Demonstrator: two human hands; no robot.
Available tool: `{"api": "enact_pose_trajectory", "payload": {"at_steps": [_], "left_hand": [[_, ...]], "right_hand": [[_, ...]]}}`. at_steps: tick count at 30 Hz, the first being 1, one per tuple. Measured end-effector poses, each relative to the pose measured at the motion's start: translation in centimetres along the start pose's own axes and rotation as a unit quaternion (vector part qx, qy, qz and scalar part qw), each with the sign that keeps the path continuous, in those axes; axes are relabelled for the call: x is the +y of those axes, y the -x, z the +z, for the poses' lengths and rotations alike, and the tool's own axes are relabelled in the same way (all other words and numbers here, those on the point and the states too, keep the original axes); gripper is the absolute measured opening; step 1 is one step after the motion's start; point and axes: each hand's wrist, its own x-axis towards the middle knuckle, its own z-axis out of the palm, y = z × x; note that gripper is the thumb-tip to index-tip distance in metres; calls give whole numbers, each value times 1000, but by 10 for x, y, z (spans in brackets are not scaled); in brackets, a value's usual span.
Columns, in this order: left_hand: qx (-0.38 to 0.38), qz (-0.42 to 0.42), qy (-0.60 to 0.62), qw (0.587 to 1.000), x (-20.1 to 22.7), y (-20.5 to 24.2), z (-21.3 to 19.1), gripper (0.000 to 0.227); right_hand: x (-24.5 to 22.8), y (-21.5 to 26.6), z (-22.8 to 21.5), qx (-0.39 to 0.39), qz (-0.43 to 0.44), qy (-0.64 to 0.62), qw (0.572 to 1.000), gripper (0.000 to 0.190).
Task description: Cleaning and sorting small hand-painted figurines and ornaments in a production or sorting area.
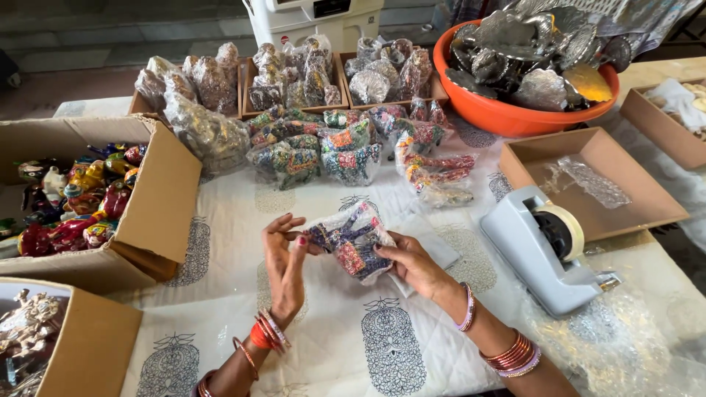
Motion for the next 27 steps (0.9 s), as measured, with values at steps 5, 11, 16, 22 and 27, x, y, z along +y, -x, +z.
{"api": "enact_pose_trajectory", "payload": {"at_steps": [5, 11, 16, 22, 27], "left_hand": [[35, 45, -21, 998, 2, -13, -24, 54], [-85, -70, -36, 993, -15, 11, -1, 58], [-144, -22, -122, 982, 3, 31, 20, 66], [-136, -118, -116, 977, -21, 32, 17, 47], [-126, -155, 25, 979, -47, 25, 5, 29]], "right_hand": [[9, 1, -12, -15, 6, -132, 991, 39], [-7, 16, 25, -57, -33, -198, 978, 40], [-1, 20, 29, -39, -67, -211, 974, 42], [29, 11, 13, -4, -58, -130, 990, 45], [37, 8, 16, 56, -37, -41, 997, 53]]}}
